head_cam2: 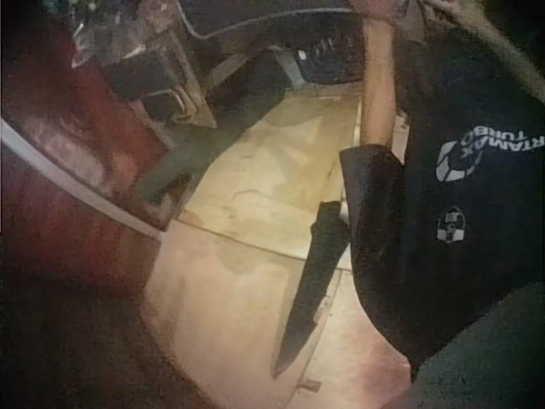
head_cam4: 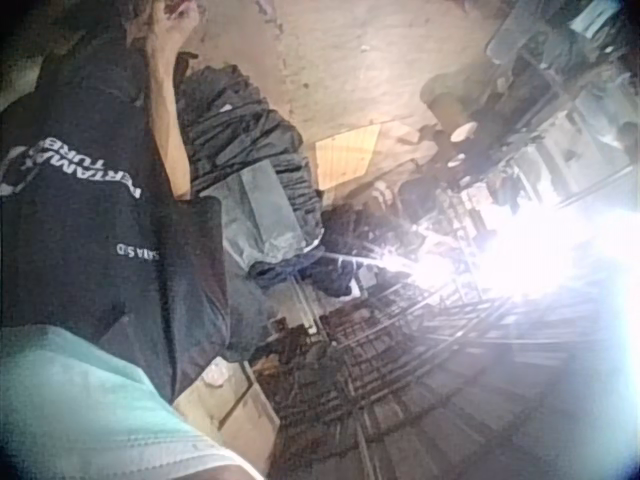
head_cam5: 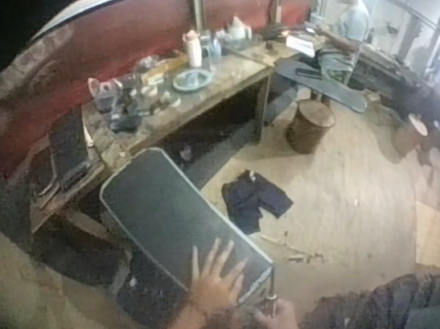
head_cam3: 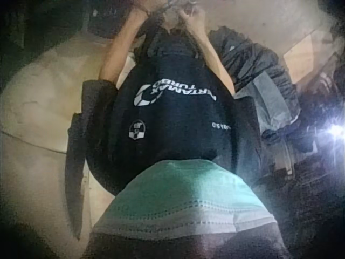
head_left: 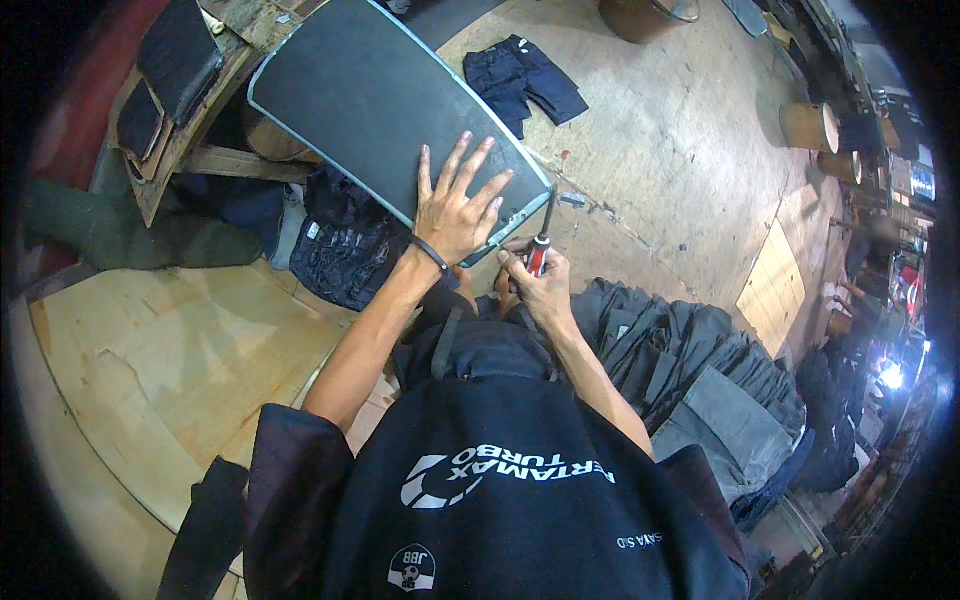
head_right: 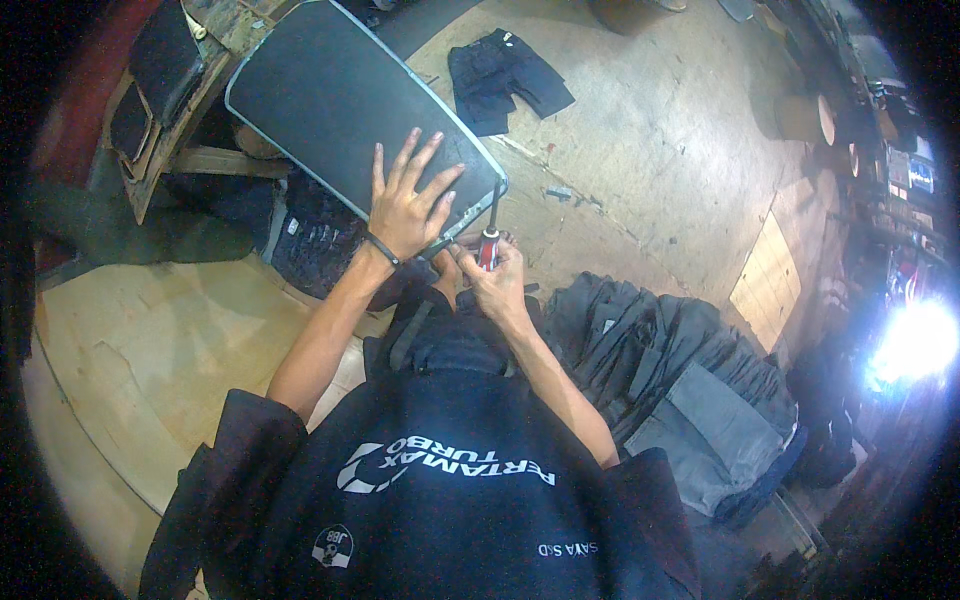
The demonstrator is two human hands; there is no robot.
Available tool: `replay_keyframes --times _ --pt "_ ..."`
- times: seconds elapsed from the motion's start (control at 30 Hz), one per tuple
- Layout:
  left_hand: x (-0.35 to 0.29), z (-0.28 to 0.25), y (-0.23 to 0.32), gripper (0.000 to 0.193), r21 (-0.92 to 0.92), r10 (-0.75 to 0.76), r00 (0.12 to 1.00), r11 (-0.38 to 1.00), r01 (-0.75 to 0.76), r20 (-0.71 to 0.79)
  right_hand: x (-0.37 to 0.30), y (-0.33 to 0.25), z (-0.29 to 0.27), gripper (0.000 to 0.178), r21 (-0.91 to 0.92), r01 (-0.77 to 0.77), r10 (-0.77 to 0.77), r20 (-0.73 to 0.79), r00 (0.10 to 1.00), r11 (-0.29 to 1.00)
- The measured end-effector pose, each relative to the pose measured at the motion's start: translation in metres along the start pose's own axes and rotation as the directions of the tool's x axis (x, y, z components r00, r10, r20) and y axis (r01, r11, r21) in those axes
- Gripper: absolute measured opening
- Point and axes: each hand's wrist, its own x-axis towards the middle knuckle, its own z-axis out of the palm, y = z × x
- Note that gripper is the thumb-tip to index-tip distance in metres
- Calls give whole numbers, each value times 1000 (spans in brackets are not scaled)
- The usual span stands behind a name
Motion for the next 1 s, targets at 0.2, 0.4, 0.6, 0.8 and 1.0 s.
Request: replay_keyframes --times 0.2,0.4,0.6,0.8,1.0 --pt "-5 13 -5 44 24 -3 997 1000 2 71 5 17 13 24 -4 -33 33 7 999 999" --pt "-8 19 -8 41 -40 5 999 999 -7 -44 11 15 21 26 -117 -18 17 -14 1000 993" --pt "-16 10 -1 30 -50 -15 999 999 13 -43 7 17 25 26 -119 -102 98 -46 994 988" --pt "-42 -12 -2 16 -333 54 991 943 -11 119 10 25 25 17 -105 10 -13 -30 999 994" --pt "-45 -11 -17 15 -389 114 974 921 -29 196 6 10 25 19 13 -150 151 -47 987 989"
